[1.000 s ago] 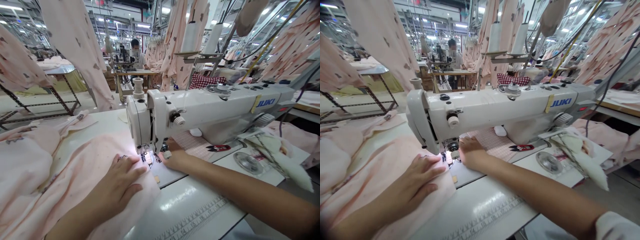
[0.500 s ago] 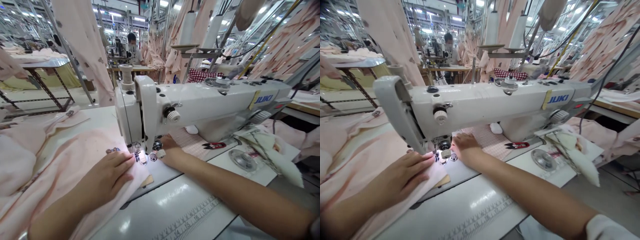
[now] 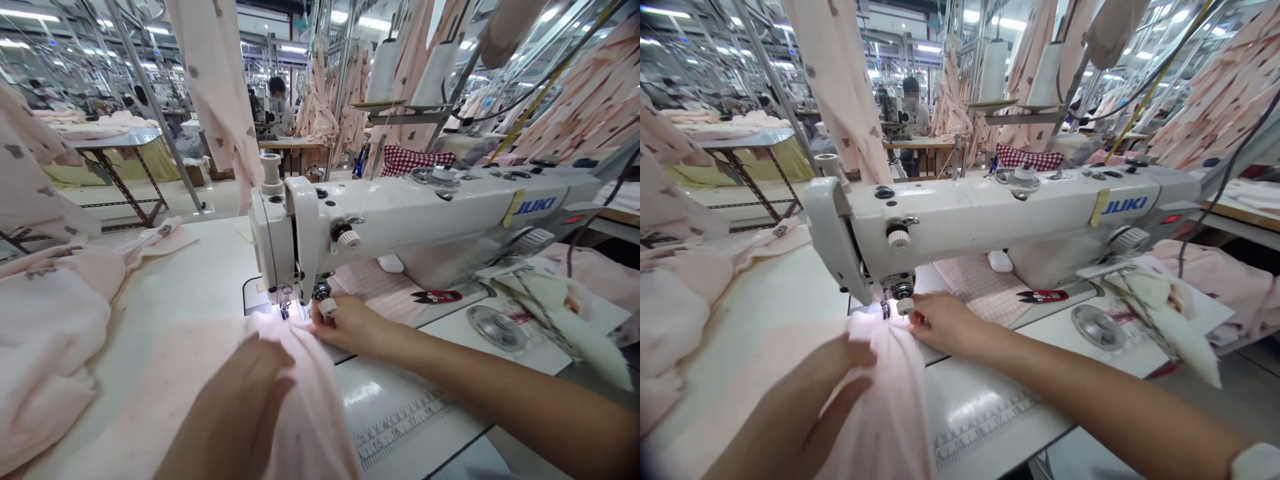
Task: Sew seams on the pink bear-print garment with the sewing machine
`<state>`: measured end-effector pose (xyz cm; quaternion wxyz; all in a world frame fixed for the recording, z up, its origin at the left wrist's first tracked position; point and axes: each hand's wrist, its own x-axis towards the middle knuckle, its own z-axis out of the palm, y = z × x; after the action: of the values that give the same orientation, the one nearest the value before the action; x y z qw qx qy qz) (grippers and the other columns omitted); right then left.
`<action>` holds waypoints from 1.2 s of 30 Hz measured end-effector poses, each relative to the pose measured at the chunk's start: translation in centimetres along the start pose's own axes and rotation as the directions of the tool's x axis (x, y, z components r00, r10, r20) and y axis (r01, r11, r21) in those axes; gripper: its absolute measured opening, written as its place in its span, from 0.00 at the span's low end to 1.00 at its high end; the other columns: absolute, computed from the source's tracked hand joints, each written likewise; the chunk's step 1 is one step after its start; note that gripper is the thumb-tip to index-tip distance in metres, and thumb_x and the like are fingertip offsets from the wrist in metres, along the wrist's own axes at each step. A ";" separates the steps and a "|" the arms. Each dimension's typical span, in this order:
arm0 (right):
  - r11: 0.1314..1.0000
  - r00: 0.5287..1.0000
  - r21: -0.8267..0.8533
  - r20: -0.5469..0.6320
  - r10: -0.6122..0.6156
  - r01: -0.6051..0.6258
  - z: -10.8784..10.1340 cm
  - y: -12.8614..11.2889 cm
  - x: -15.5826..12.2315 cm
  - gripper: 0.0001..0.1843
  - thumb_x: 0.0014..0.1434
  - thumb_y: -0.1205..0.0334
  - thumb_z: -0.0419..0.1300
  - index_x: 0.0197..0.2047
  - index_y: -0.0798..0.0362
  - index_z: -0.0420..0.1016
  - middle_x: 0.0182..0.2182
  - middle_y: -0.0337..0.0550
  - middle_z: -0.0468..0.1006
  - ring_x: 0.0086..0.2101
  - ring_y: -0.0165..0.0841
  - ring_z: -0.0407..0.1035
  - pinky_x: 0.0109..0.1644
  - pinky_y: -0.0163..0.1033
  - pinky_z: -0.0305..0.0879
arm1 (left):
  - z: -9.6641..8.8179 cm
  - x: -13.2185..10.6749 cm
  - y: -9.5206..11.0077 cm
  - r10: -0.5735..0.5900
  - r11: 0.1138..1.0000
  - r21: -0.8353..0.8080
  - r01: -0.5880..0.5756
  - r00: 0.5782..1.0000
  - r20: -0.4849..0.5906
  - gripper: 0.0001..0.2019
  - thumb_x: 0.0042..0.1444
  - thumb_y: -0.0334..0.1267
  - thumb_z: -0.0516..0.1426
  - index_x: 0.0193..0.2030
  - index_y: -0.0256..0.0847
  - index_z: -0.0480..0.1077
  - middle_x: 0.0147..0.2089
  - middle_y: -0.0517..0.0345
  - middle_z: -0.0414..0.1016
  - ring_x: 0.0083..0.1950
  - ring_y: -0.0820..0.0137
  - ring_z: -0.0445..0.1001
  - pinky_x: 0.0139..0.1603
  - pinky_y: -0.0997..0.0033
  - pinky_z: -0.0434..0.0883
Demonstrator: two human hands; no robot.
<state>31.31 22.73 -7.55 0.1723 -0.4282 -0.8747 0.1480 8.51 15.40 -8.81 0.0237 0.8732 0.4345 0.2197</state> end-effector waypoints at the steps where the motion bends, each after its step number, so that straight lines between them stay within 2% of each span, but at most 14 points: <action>1: 1.000 0.999 0.009 -0.039 0.003 -0.002 -0.2 0.5 0.0 0.01 0.56 0.67 0.60 0.32 0.55 0.72 0.30 0.39 0.75 0.32 0.31 0.69 0.38 0.34 0.63 | 0.1 0.8 0.0 0.023 1.000 0.005 -0.023 1.000 0.011 0.11 0.63 0.40 0.50 0.49 0.44 0.67 0.52 0.55 0.72 0.55 0.66 0.69 0.58 0.54 0.68; 3: 1.000 0.993 0.010 -0.115 -0.005 0.006 -0.4 1.2 -0.3 0.05 0.58 0.68 0.57 0.36 0.55 0.74 0.35 0.44 0.76 0.39 0.35 0.69 0.44 0.39 0.64 | 0.6 1.5 -0.2 0.046 0.998 0.028 -0.047 0.998 0.031 0.11 0.62 0.38 0.50 0.50 0.44 0.65 0.53 0.56 0.71 0.57 0.64 0.69 0.60 0.52 0.67; 5: 0.999 0.985 0.000 -0.168 -0.039 0.039 -0.4 1.0 -1.1 0.09 0.60 0.67 0.54 0.38 0.54 0.76 0.38 0.48 0.76 0.43 0.39 0.68 0.48 0.45 0.63 | 1.2 1.4 -0.3 0.032 0.998 0.057 -0.035 0.999 0.042 0.13 0.62 0.39 0.50 0.53 0.45 0.63 0.58 0.55 0.67 0.60 0.63 0.66 0.61 0.50 0.66; 8: 0.981 0.966 0.009 -0.179 -0.187 0.191 0.3 -0.4 -2.9 0.14 0.64 0.62 0.51 0.47 0.54 0.75 0.47 0.50 0.75 0.49 0.37 0.66 0.53 0.44 0.63 | 1.7 0.7 -0.4 0.010 0.997 0.076 -0.014 0.998 0.060 0.15 0.61 0.41 0.51 0.55 0.47 0.62 0.61 0.56 0.64 0.61 0.62 0.64 0.59 0.52 0.66; 11: 0.956 0.956 -0.007 -0.035 -0.292 0.292 1.2 -1.7 -4.5 0.25 0.67 0.54 0.49 0.60 0.61 0.64 0.59 0.55 0.65 0.59 0.39 0.58 0.63 0.48 0.55 | 1.7 0.6 -0.3 0.022 0.995 0.097 -0.028 0.998 0.066 0.16 0.61 0.42 0.51 0.55 0.46 0.62 0.58 0.53 0.67 0.58 0.61 0.66 0.59 0.51 0.65; 14: 0.970 0.963 -0.054 0.145 -0.226 0.236 1.4 -1.8 -4.9 0.29 0.67 0.50 0.48 0.63 0.62 0.59 0.63 0.56 0.58 0.63 0.43 0.51 0.66 0.55 0.46 | 1.5 0.9 -0.3 0.040 0.990 0.129 -0.049 0.997 0.070 0.15 0.61 0.42 0.50 0.54 0.47 0.62 0.58 0.55 0.67 0.58 0.62 0.66 0.60 0.49 0.61; 18: 0.976 0.965 -0.082 0.187 -0.183 0.201 0.9 -1.0 -3.8 0.30 0.67 0.50 0.47 0.64 0.62 0.58 0.62 0.58 0.59 0.62 0.44 0.52 0.66 0.56 0.46 | 1.6 1.5 -1.1 0.032 0.984 0.171 -0.041 0.998 0.058 0.14 0.61 0.43 0.50 0.53 0.49 0.62 0.58 0.57 0.68 0.58 0.64 0.66 0.62 0.49 0.55; 23: 0.976 0.973 -0.117 0.166 -0.162 0.183 0.4 -0.4 -2.2 0.25 0.66 0.52 0.49 0.59 0.61 0.65 0.55 0.59 0.70 0.60 0.44 0.56 0.64 0.54 0.50 | 2.3 2.3 -2.8 0.042 0.980 0.193 -0.038 0.999 -0.016 0.18 0.61 0.47 0.51 0.54 0.41 0.60 0.54 0.50 0.71 0.57 0.61 0.69 0.65 0.47 0.51; 26: 0.980 0.974 -0.109 0.178 -0.143 0.164 0.3 -0.2 -1.7 0.21 0.65 0.53 0.50 0.53 0.58 0.71 0.51 0.56 0.73 0.59 0.43 0.58 0.63 0.52 0.51 | 2.6 2.7 -3.5 0.055 0.976 0.211 -0.051 0.998 -0.013 0.21 0.61 0.49 0.51 0.54 0.37 0.60 0.53 0.45 0.72 0.57 0.57 0.69 0.63 0.44 0.56; 29: 0.982 0.976 -0.126 0.183 -0.114 0.138 0.4 0.2 -1.3 0.19 0.65 0.53 0.51 0.46 0.58 0.75 0.49 0.55 0.74 0.58 0.43 0.59 0.60 0.51 0.56 | 2.4 3.3 -3.9 0.011 0.978 0.207 -0.013 1.000 0.009 0.19 0.61 0.49 0.50 0.50 0.36 0.63 0.53 0.43 0.72 0.59 0.54 0.67 0.59 0.44 0.62; 32: 0.981 0.982 -0.151 0.166 -0.096 0.121 0.5 0.3 -0.8 0.17 0.65 0.55 0.52 0.40 0.58 0.77 0.49 0.56 0.74 0.57 0.44 0.60 0.60 0.51 0.55 | 2.2 3.8 -3.9 -0.024 0.978 0.210 0.020 1.000 0.018 0.19 0.61 0.48 0.50 0.51 0.36 0.64 0.52 0.43 0.72 0.60 0.53 0.66 0.58 0.43 0.63; 36: 0.997 0.996 0.059 0.069 -0.058 0.054 0.4 0.6 0.0 0.12 0.62 0.57 0.56 0.32 0.55 0.75 0.44 0.51 0.77 0.52 0.43 0.66 0.60 0.50 0.55 | 2.3 3.9 -3.8 -0.031 0.978 0.208 0.023 0.999 0.037 0.17 0.61 0.48 0.50 0.50 0.38 0.64 0.52 0.44 0.72 0.60 0.56 0.66 0.63 0.41 0.56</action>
<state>31.57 23.01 -8.16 0.1576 -0.3927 -0.8874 0.1831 8.61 21.10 -10.34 -0.0557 0.8691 0.4664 0.1552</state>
